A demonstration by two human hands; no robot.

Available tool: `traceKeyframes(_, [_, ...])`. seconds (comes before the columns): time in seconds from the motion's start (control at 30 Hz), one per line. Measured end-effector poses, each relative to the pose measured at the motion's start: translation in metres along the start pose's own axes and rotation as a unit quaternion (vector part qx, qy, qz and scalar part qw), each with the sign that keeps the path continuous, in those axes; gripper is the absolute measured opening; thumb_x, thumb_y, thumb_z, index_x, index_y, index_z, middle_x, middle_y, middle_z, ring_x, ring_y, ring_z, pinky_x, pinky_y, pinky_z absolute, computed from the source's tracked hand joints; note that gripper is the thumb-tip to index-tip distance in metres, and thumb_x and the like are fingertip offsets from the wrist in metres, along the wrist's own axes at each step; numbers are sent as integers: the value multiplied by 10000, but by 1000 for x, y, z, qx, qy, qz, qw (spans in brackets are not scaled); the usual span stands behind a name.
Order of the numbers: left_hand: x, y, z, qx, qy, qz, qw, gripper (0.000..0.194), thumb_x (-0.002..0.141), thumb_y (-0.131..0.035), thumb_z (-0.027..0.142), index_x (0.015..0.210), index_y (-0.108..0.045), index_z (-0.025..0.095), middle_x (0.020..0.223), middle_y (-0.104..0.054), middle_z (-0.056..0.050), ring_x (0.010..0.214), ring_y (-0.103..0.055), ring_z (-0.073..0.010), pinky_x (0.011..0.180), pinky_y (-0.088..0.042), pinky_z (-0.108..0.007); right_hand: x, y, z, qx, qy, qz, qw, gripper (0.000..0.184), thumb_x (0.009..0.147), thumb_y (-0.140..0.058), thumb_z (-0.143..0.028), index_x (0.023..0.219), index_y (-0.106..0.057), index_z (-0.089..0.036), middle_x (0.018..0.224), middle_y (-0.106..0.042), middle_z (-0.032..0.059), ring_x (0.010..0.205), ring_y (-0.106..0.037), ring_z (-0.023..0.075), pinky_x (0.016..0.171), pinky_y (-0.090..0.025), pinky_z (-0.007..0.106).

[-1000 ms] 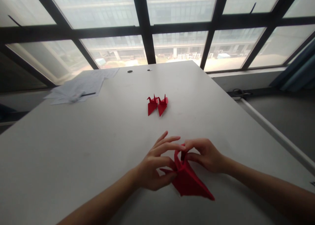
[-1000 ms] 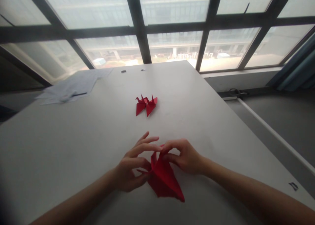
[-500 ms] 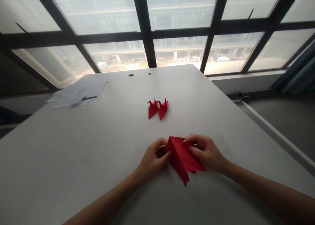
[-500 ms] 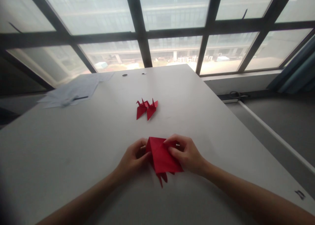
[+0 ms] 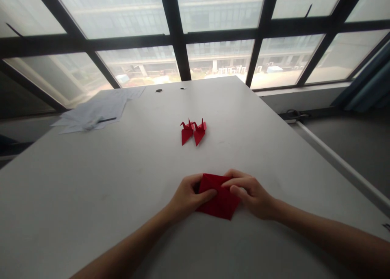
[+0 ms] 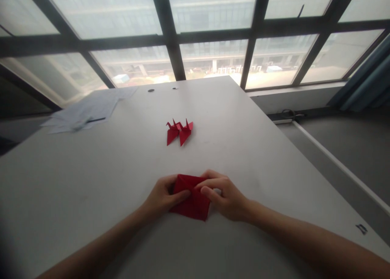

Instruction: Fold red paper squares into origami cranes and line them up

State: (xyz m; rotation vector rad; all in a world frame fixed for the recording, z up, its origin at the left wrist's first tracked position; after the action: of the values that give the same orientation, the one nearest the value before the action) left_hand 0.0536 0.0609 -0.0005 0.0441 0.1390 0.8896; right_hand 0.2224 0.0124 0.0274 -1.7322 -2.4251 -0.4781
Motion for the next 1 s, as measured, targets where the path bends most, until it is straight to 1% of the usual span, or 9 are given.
traceKeyframes(0.07, [0, 0, 1, 4, -2, 8, 1000, 303, 823, -752, 380, 968, -713, 116, 855, -713, -54, 715, -612, -160, 624, -482, -233, 0, 1, 0, 37, -6, -5, 999, 479, 1008, -404, -519, 1035, -751, -190, 1065, -634, 108, 923, -618, 216, 821, -493, 361])
traceKeyframes(0.13, [1, -1, 3, 10, -6, 8, 1000, 304, 827, -746, 385, 966, -710, 117, 855, -712, -53, 715, -607, -160, 619, -479, -230, 1, 3, 3, 48, -25, 6, 999, 453, 963, -491, -557, 1051, -738, -186, 1091, -634, 107, 944, -617, 229, 809, -499, 353])
traceKeyframes(0.23, [1, -3, 5, 9, -11, 1, 1000, 299, 858, -707, 407, 950, -696, 122, 844, -698, -48, 713, -594, -157, 607, -464, -222, 1, 7, 11, 9, -77, 48, 996, 215, 878, -688, -368, 992, -714, -188, 1022, -656, 74, 895, -612, 204, 735, -501, 298])
traceKeyframes(0.3, [2, -3, 5, -2, -10, -4, 1000, 308, 898, -650, 429, 946, -692, 127, 848, -690, -48, 723, -587, -157, 614, -456, -223, 0, 8, 15, -16, -99, 65, 993, 124, 856, -698, -251, 966, -696, -194, 939, -666, 45, 831, -600, 176, 711, -494, 276])
traceKeyframes(0.5, [4, 2, 6, 4, -3, 38, 999, 392, 912, -610, 469, 758, -678, 116, 675, -590, -5, 610, -480, -111, 546, -369, -199, -5, -2, 21, 65, -136, 34, 988, 460, 838, -686, -192, 1278, -560, -246, 939, -654, 15, 769, -584, 146, 667, -494, 260])
traceKeyframes(0.6, [4, 6, 3, -5, 22, 62, 998, 460, 904, -608, 498, 651, -621, 113, 597, -524, 12, 551, -425, -93, 498, -315, -196, -5, -5, 22, 107, -148, 16, 983, 470, 859, -678, -232, 1306, -530, -235, 899, -653, 14, 729, -574, 139, 641, -488, 259])
traceKeyframes(0.8, [7, 0, 3, -69, 20, 27, 997, 347, 883, -659, 461, 967, -731, 132, 839, -695, -53, 743, -621, -182, 661, -484, -253, -3, 12, 30, 82, -169, 113, 976, 449, 843, -699, -283, 1263, -563, -209, 823, -662, 16, 654, -581, 143, 559, -477, 254])
traceKeyframes(0.9, [8, -1, 1, -77, 14, 15, 997, 415, 862, -702, 417, 1183, -675, 154, 905, -710, -74, 780, -644, -196, 699, -515, -285, -2, 17, 33, 98, -175, 155, 967, 484, 832, -712, -322, 1270, -546, -201, 820, -683, 26, 676, -618, 166, 572, -505, 273])
traceKeyframes(1.0, [8, 3, -3, -55, 27, 39, 997, 578, 853, -718, 401, 1355, -547, 171, 808, -687, -46, 683, -622, -163, 613, -493, -251, -1, 18, 32, 107, -169, 169, 965, 518, 830, -716, -345, 1288, -524, -198, 817, -689, 26, 690, -628, 173, 579, -511, 276])
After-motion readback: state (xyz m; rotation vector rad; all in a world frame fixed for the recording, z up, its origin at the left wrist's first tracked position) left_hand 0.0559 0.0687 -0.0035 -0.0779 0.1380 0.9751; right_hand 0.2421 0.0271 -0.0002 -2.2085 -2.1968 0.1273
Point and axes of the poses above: each hand's wrist, its own x-axis towards the middle knuckle, its own y-axis out of the back of the hand, z = x × y, the point moved 6 cm from there along x, towards the middle knuckle
